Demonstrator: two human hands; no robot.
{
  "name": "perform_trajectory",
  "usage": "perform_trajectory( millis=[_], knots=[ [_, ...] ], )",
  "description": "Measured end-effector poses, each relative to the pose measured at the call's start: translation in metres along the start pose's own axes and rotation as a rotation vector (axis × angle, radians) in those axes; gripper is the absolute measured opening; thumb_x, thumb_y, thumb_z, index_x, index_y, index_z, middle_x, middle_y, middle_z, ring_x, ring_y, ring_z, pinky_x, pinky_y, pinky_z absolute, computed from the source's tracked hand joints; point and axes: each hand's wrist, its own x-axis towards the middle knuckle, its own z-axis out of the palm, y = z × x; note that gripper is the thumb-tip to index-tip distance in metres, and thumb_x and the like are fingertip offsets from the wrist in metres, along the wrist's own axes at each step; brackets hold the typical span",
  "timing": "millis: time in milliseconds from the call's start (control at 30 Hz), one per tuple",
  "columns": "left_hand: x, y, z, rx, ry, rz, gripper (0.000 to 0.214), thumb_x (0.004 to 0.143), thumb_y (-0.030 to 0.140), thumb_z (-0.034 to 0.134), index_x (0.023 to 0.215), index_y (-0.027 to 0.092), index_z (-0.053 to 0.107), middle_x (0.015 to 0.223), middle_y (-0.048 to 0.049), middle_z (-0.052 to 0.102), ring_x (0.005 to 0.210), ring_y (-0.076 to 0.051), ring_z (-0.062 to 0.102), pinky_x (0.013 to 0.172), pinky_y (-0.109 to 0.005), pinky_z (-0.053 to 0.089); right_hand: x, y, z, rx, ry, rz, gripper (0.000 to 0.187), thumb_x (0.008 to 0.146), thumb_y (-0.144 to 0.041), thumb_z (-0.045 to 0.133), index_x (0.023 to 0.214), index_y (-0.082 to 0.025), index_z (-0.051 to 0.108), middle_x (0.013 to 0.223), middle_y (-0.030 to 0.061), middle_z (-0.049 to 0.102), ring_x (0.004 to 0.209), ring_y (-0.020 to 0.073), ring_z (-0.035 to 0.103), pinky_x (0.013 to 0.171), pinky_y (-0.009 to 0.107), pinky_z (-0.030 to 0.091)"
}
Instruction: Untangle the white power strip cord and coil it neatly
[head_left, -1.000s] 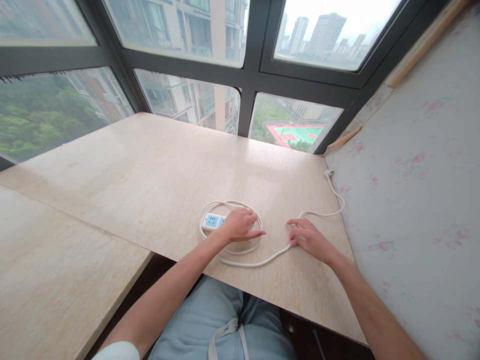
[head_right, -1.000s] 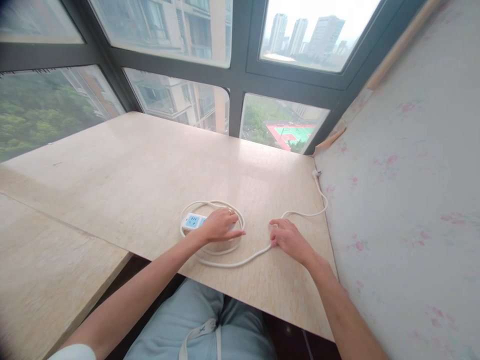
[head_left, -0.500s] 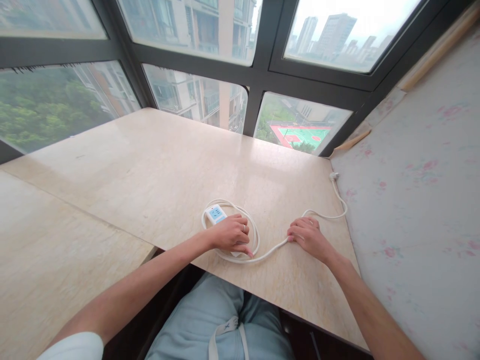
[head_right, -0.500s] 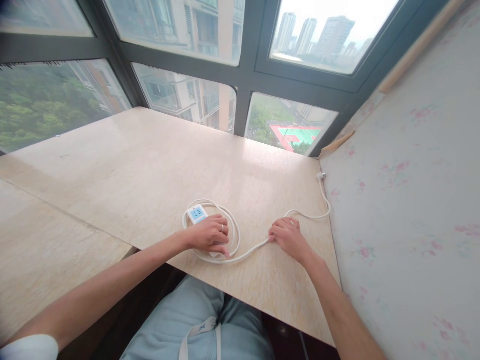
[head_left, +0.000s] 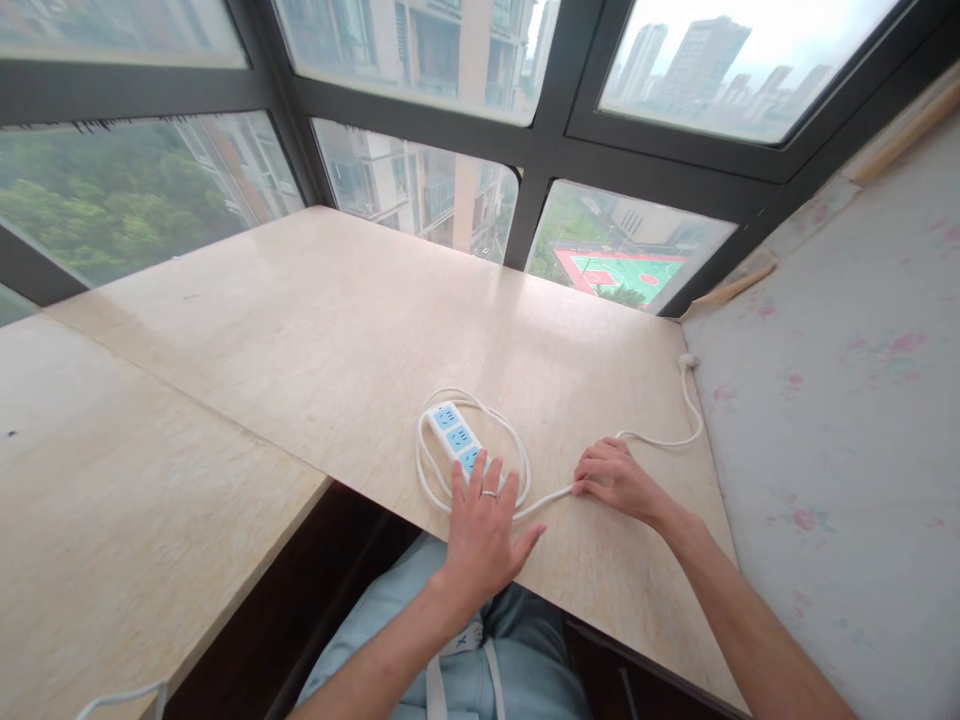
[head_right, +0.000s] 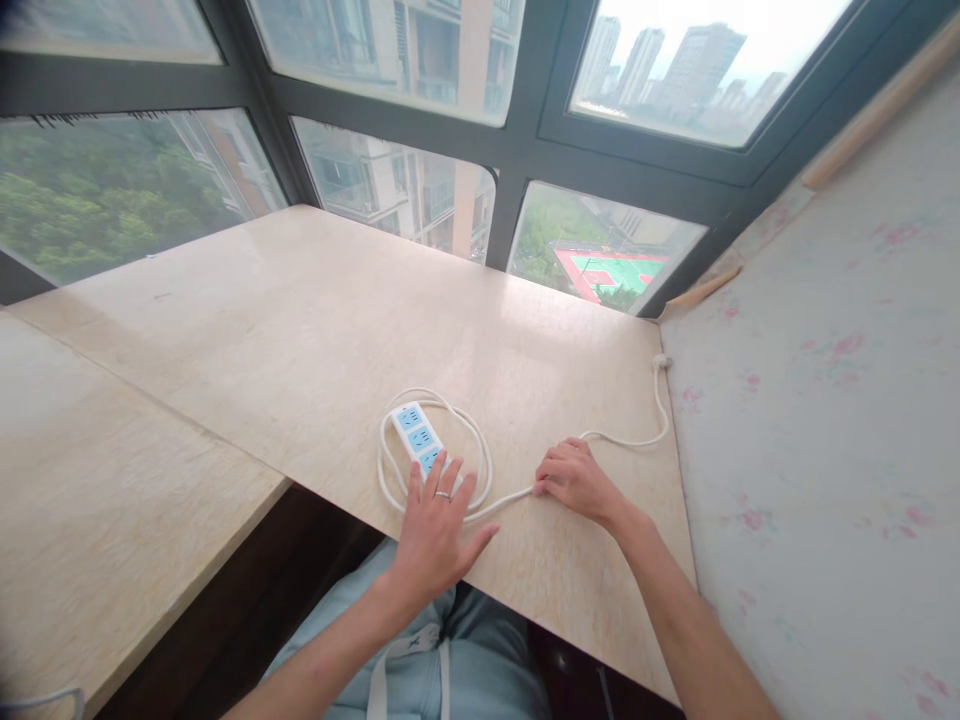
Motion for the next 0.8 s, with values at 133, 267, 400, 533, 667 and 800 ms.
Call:
perform_trajectory(
  millis=[133, 267, 400, 533, 667, 800],
  knots=[
    [0.002, -0.004, 0.012, 0.008, 0.067, 0.011, 0.032, 0.089, 0.046, 0.057, 0.102, 0.018, 0.065, 0.136, -0.0148, 0.055, 0.141, -0.038, 0.031, 0.115, -0.068, 0.013, 0.002, -0.005, 0.0, 0.002, -0.021, 0.003, 0.022, 0.09, -0.034, 0.062, 0.072, -0.023, 0.068, 0.075, 0.0007, 0.067, 0.076, 0.0154, 0.061, 0.085, 0.036, 0.031],
    [0.002, -0.022, 0.008, -0.041, 0.024, 0.115, 0.021, 0.09, 0.037, 0.057, 0.085, 0.019, 0.066, 0.136, -0.0116, 0.056, 0.141, -0.035, 0.032, 0.116, -0.066, 0.014, -0.002, -0.002, -0.005, -0.006, -0.04, 0.025, 0.025, 0.091, -0.037, 0.059, 0.074, -0.023, 0.07, 0.077, 0.0027, 0.069, 0.079, 0.0176, 0.062, 0.084, 0.036, 0.036],
    [0.001, -0.041, 0.001, -0.089, -0.023, 0.227, 0.016, 0.09, 0.029, 0.057, 0.081, 0.02, 0.066, 0.134, -0.0091, 0.059, 0.14, -0.033, 0.035, 0.116, -0.065, 0.014, -0.005, 0.006, -0.013, -0.015, -0.014, 0.019, 0.022, 0.09, -0.035, 0.059, 0.078, -0.023, 0.073, 0.084, 0.0066, 0.07, 0.082, 0.0202, 0.064, 0.08, 0.037, 0.043],
    [0.004, -0.059, -0.011, -0.131, -0.093, 0.335, 0.017, 0.091, 0.028, 0.055, 0.079, 0.019, 0.064, 0.133, -0.0086, 0.059, 0.141, -0.03, 0.034, 0.118, -0.062, 0.014, -0.017, 0.011, -0.019, -0.048, 0.016, 0.043, 0.021, 0.09, -0.022, 0.055, 0.089, -0.026, 0.076, 0.097, 0.0075, 0.072, 0.09, 0.0219, 0.065, 0.082, 0.037, 0.048],
    [0.01, -0.079, -0.028, -0.135, -0.182, 0.411, 0.019, 0.093, 0.025, 0.051, 0.08, 0.018, 0.062, 0.135, -0.0089, 0.058, 0.143, -0.028, 0.031, 0.119, -0.059, 0.013, -0.043, 0.01, -0.013, -0.068, 0.011, 0.148, 0.035, 0.089, -0.013, 0.045, 0.104, -0.027, 0.074, 0.111, 0.0078, 0.071, 0.101, 0.0226, 0.065, 0.086, 0.037, 0.052],
    [0.015, -0.095, -0.04, -0.127, -0.259, 0.447, 0.018, 0.092, 0.021, 0.052, 0.077, 0.018, 0.062, 0.14, -0.0101, 0.054, 0.143, -0.027, 0.031, 0.12, -0.057, 0.014, -0.066, 0.007, -0.004, -0.146, 0.049, 0.296, 0.034, 0.09, -0.016, 0.044, 0.1, -0.026, 0.075, 0.116, 0.0098, 0.068, 0.1, 0.0244, 0.066, 0.084, 0.039, 0.054]
  ],
)
